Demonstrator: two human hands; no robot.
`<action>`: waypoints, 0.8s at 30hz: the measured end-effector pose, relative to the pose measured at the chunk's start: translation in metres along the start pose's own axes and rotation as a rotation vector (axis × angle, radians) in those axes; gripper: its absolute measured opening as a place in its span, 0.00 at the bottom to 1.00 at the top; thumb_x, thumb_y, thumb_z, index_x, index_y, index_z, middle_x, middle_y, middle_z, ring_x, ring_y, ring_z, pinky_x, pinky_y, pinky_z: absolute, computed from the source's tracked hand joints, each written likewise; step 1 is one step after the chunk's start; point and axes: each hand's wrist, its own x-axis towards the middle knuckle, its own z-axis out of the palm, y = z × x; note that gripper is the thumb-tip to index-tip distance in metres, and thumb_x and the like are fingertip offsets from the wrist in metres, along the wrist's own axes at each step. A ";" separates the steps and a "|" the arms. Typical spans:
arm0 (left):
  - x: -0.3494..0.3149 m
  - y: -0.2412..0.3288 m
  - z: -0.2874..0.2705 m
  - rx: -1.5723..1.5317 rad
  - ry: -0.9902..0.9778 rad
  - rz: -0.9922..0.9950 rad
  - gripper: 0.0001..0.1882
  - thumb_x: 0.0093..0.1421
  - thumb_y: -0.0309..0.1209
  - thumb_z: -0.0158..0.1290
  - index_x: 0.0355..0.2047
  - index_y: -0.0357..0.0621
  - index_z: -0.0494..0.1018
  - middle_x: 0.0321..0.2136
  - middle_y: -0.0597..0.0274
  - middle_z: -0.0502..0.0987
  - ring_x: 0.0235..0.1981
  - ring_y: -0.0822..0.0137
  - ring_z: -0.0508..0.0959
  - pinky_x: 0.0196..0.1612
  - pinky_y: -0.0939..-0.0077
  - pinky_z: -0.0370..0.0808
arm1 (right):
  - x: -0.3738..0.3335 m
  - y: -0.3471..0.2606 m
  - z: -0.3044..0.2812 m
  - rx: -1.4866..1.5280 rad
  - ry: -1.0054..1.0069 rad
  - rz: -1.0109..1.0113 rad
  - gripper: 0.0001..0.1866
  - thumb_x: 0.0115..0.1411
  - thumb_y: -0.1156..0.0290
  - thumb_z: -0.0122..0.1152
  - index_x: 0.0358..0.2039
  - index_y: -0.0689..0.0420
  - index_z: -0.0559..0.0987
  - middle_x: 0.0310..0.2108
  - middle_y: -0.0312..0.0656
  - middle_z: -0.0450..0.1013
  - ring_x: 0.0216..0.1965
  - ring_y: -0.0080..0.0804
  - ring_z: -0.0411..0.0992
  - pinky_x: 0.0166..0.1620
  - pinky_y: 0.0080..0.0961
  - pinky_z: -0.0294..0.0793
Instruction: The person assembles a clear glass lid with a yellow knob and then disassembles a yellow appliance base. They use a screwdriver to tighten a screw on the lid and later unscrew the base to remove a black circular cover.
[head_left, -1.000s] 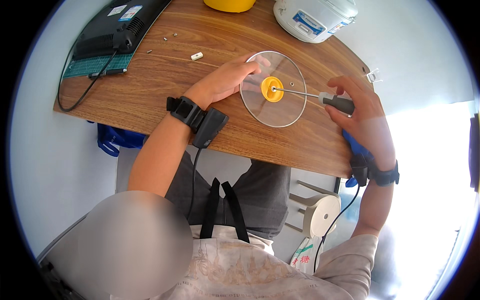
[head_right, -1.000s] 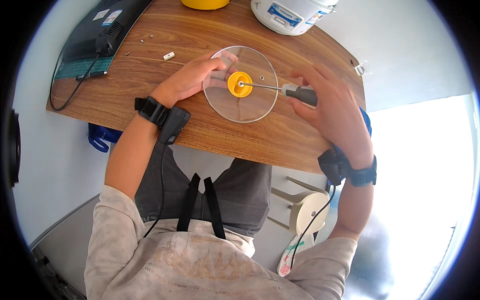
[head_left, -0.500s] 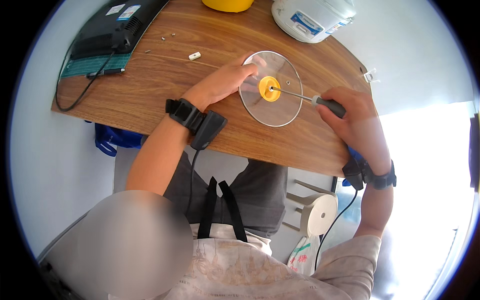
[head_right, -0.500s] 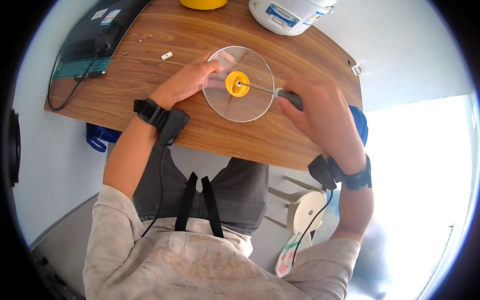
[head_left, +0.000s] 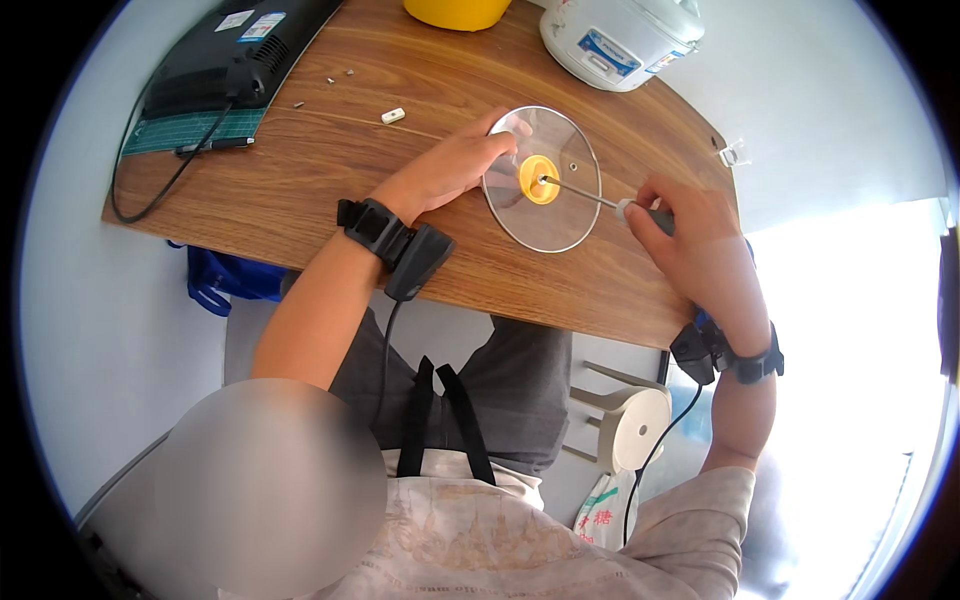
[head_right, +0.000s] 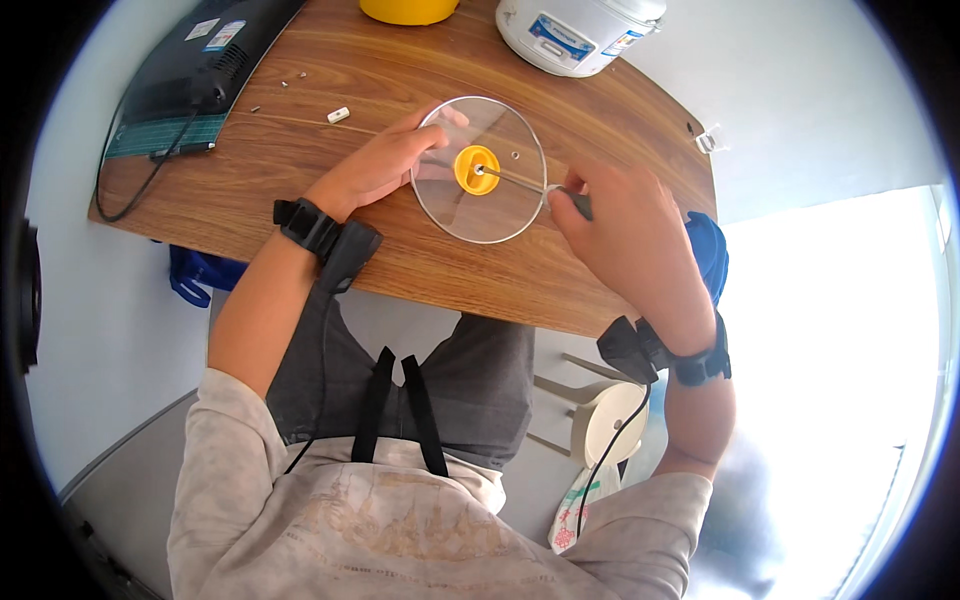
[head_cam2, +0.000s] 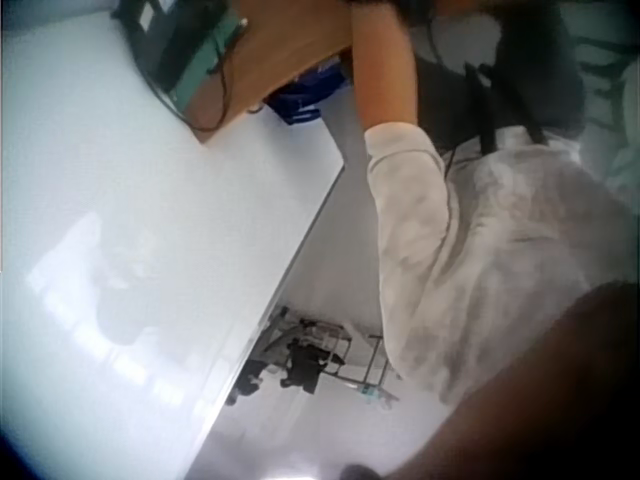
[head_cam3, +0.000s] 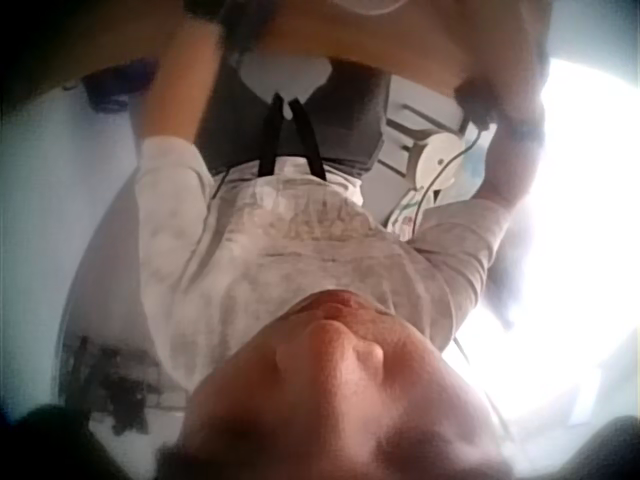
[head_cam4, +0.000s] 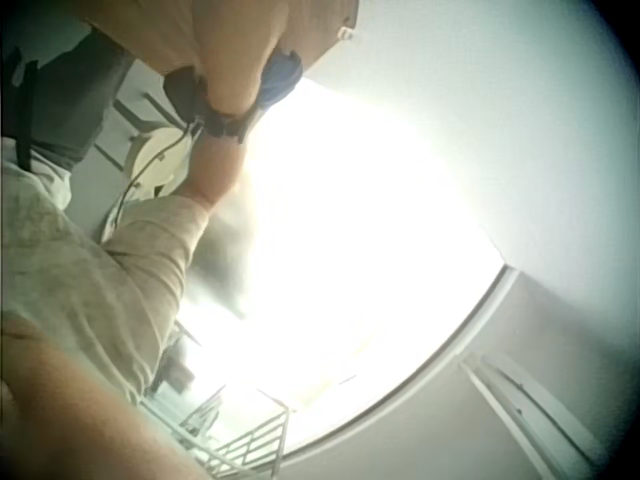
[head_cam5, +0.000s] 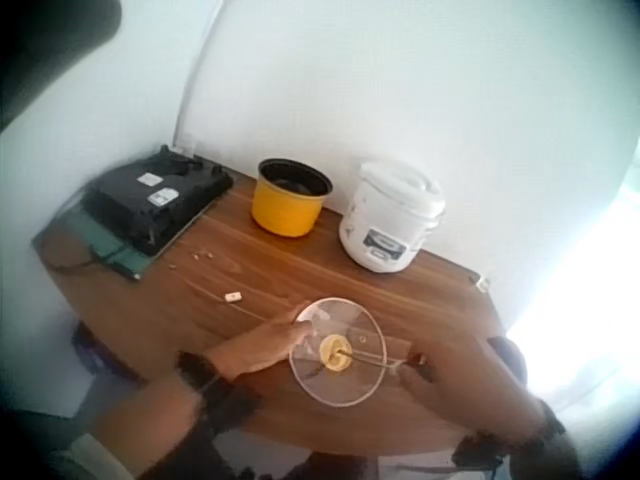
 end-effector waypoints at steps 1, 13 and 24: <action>0.003 -0.005 -0.001 -0.034 -0.004 0.015 0.21 0.68 0.31 0.45 0.60 0.42 0.68 0.51 0.60 0.71 0.51 0.71 0.71 0.53 0.74 0.75 | -0.001 0.003 0.000 0.021 0.008 0.018 0.11 0.60 0.64 0.65 0.37 0.60 0.83 0.25 0.50 0.78 0.28 0.48 0.77 0.36 0.36 0.77; 0.003 -0.002 -0.002 -0.033 -0.034 -0.025 0.20 0.68 0.29 0.44 0.59 0.41 0.67 0.49 0.60 0.69 0.51 0.71 0.71 0.56 0.70 0.77 | -0.005 0.043 0.008 0.003 0.280 -0.319 0.14 0.49 0.80 0.73 0.38 0.54 0.85 0.38 0.37 0.79 0.40 0.35 0.76 0.41 0.31 0.77; 0.003 -0.002 -0.003 -0.002 -0.041 -0.032 0.20 0.68 0.29 0.44 0.59 0.40 0.68 0.53 0.57 0.70 0.55 0.69 0.71 0.57 0.71 0.76 | 0.004 0.046 0.011 -0.083 0.342 -0.530 0.12 0.48 0.83 0.71 0.34 0.54 0.85 0.36 0.34 0.78 0.41 0.35 0.73 0.45 0.31 0.75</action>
